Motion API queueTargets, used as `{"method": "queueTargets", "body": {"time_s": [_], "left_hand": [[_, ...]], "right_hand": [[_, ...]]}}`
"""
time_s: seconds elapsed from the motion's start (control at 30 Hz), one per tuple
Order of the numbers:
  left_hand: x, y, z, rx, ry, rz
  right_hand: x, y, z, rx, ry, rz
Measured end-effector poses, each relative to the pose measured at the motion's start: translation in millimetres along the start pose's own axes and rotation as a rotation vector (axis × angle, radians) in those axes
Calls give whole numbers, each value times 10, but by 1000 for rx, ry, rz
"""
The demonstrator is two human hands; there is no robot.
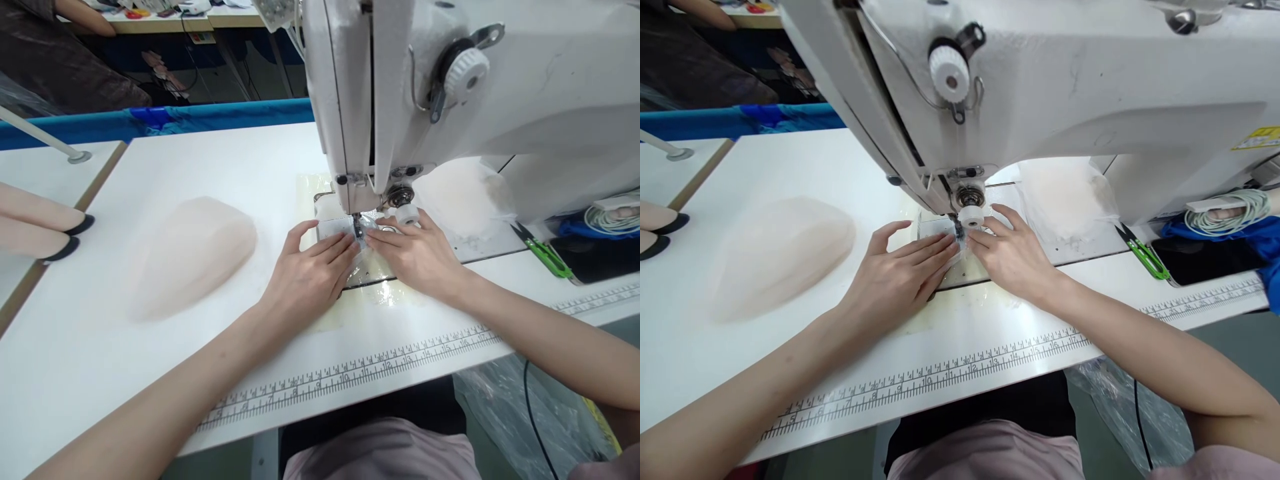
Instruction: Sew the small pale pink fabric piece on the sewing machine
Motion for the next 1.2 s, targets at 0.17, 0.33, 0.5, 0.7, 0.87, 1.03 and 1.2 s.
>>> {"method": "queueTargets", "body": {"time_s": [0.17,0.33,0.5,0.7,0.87,1.03,1.2], "left_hand": [[-17,18,6,-7,-21,-1],[-18,31,-2,-10,-21,5],[-11,44,-14,21,-4,15],[-110,41,-31,2,-71,13],[-135,-70,-71,-31,-47,198],[-156,-150,-41,157,17,227],[-241,-10,-12,46,137,155]], "right_hand": [[3,10,4,-16,21,-1],[3,8,3,-29,32,-11],[-2,10,-4,-42,24,-46],[2,2,-12,10,17,-52],[-14,-154,2,217,-20,-67],[-136,-254,20,265,-20,84],[-287,-182,12,-23,-16,275]]}}
Point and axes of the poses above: each hand's wrist, its own z-axis towards the middle knuckle, its own y-axis out of the palm, x = y × z, the point moved 1 cm from there along z, towards the middle knuckle, and after that the axes turned 5 degrees about z, right-handed, at the moved point
